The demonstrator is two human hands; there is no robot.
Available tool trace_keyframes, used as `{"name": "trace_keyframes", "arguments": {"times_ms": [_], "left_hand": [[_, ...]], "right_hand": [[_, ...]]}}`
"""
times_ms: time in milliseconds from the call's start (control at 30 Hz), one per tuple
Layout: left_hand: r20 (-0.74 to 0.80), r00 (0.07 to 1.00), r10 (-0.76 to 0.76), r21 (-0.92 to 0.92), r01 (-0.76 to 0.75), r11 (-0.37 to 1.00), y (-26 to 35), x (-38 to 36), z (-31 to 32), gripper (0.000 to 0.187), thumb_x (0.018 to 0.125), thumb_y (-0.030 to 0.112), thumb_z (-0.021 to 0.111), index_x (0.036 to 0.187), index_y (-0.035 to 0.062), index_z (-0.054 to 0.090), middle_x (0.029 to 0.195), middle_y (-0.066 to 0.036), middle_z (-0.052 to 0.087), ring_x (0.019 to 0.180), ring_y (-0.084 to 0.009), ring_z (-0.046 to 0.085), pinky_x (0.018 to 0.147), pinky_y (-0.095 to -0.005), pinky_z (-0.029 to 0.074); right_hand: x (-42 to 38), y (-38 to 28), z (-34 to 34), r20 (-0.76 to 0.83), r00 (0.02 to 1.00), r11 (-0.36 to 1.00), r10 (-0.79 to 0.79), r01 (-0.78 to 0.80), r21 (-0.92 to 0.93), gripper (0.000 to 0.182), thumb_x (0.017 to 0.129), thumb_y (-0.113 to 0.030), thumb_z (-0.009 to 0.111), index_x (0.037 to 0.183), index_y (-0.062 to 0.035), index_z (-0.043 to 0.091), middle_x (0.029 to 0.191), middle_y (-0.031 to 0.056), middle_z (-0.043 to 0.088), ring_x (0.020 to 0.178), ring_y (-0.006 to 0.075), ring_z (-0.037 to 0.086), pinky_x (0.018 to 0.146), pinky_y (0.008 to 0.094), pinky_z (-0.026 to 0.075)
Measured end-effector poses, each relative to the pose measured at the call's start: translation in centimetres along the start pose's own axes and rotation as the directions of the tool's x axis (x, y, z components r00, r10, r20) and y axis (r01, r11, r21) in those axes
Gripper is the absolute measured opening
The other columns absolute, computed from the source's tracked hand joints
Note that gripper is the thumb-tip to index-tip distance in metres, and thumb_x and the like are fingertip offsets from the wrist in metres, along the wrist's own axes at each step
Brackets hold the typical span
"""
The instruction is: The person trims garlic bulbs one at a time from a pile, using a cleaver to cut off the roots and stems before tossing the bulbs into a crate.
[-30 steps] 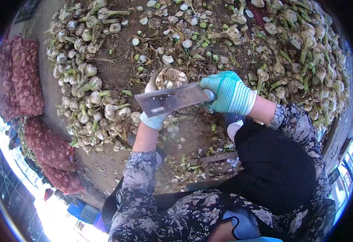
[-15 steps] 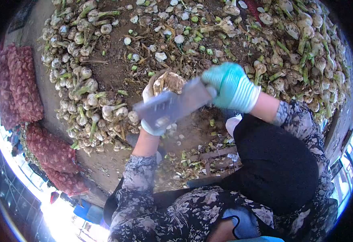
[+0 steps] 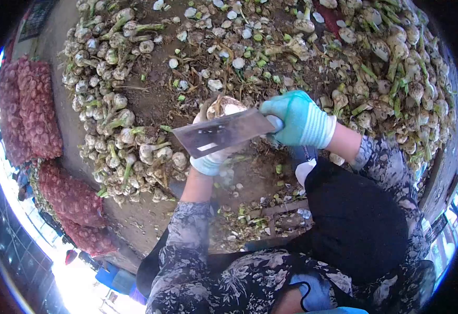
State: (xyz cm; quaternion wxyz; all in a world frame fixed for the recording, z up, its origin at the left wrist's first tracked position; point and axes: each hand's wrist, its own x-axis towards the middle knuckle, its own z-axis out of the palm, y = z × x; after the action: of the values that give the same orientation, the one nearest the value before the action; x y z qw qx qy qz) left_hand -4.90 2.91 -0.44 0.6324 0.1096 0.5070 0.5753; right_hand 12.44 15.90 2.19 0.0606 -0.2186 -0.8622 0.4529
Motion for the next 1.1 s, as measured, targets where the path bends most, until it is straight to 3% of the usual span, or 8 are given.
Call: {"name": "trace_keyframes", "arguments": {"times_ms": [67,167,333,400,633,667,733,1100], "left_hand": [[0.158,0.951,0.267,0.341,-0.306,0.889,-0.6,-0.7,-0.5,0.057,0.073,0.011,0.065,0.119,-0.0013,0.034,0.105,-0.011,0.054,0.090,-0.0173,0.058,0.080,-0.0308,0.050],[0.005,0.978,-0.207,-0.377,0.194,0.906,0.0,-0.9,-0.6,0.047,0.077,0.009,0.059,0.118,-0.0014,0.037,0.103,-0.011,0.055,0.090,-0.0173,0.058,0.080,-0.0282,0.050],[0.129,0.930,-0.345,-0.397,0.367,0.841,0.7,-1.1,-0.2,0.046,0.076,0.012,0.059,0.116,-0.0011,0.041,0.096,-0.011,0.058,0.086,-0.0190,0.058,0.074,-0.0289,0.050],[0.379,0.793,-0.477,-0.631,0.598,0.494,2.2,-1.1,1.0,0.050,0.071,0.013,0.064,0.113,-0.0022,0.042,0.095,-0.011,0.058,0.084,-0.0177,0.058,0.071,-0.0286,0.050],[-0.122,0.957,-0.264,-0.626,0.132,0.768,1.9,1.3,1.6,0.031,0.080,0.033,0.050,0.098,0.0076,0.051,0.079,-0.005,0.051,0.076,-0.0205,0.052,0.070,-0.0344,0.044],[-0.219,0.975,-0.038,-0.185,-0.003,0.983,2.9,0.9,2.6,0.027,0.078,0.031,0.051,0.094,0.0085,0.051,0.066,-0.002,0.048,0.065,-0.0177,0.050,0.066,-0.0311,0.043],[-0.244,0.969,-0.041,-0.587,-0.113,0.801,2.9,2.6,2.2,0.026,0.076,0.031,0.056,0.086,0.0069,0.055,0.074,-0.004,0.054,0.071,-0.0193,0.053,0.073,-0.0378,0.044],[-0.394,0.915,-0.083,-0.787,-0.290,0.545,2.5,4.5,2.8,0.035,0.069,0.033,0.065,0.089,0.0060,0.055,0.085,-0.010,0.055,0.087,-0.0271,0.050,0.084,-0.0457,0.040]], "right_hand": [[0.1,-0.1,0.2,0.083,0.996,0.996,0.012,-0.004,-0.093,0.023,0.060,-0.014,0.060,0.083,-0.0102,0.059,0.071,0.0108,0.059,0.068,0.0315,0.059,0.061,0.0394,0.047],[-0.2,0.1,-0.1,0.104,0.995,0.994,0.002,0.010,-0.111,0.020,0.062,-0.014,0.059,0.082,-0.0088,0.058,0.073,0.0122,0.059,0.071,0.0321,0.058,0.061,0.0395,0.047],[-0.7,0.2,0.0,0.205,0.978,0.990,0.032,-0.003,-0.142,0.028,0.062,-0.016,0.062,0.089,-0.0107,0.059,0.075,0.0116,0.060,0.069,0.0293,0.060,0.062,0.0381,0.048],[1.1,2.3,-1.0,0.333,0.739,0.801,0.586,-0.466,-0.376,0.036,0.071,-0.009,0.056,0.106,-0.0119,0.057,0.083,0.0135,0.063,0.067,0.0284,0.061,0.062,0.0348,0.052],[-0.6,5.6,0.4,-0.168,0.870,0.875,0.464,-0.422,0.236,0.033,0.069,-0.026,0.072,0.073,-0.0025,0.049,0.060,0.0031,0.053,0.052,0.0164,0.040,0.056,0.0289,0.044],[-0.8,4.3,1.4,-0.187,0.834,0.804,0.519,-0.401,0.439,0.026,0.070,-0.019,0.071,0.071,-0.0040,0.050,0.061,0.0008,0.055,0.052,0.0114,0.045,0.051,0.0261,0.044],[-1.3,0.4,3.4,0.092,0.855,0.377,0.511,-0.319,0.869,0.018,0.068,-0.006,0.071,0.079,-0.0041,0.057,0.064,0.0023,0.058,0.052,0.0082,0.054,0.044,0.0206,0.043],[0.4,-0.2,9.2,-0.135,0.842,0.613,0.523,-0.261,0.745,0.022,0.069,-0.010,0.071,0.083,-0.0020,0.055,0.071,0.0014,0.059,0.065,0.0062,0.051,0.057,0.0238,0.045]]}}
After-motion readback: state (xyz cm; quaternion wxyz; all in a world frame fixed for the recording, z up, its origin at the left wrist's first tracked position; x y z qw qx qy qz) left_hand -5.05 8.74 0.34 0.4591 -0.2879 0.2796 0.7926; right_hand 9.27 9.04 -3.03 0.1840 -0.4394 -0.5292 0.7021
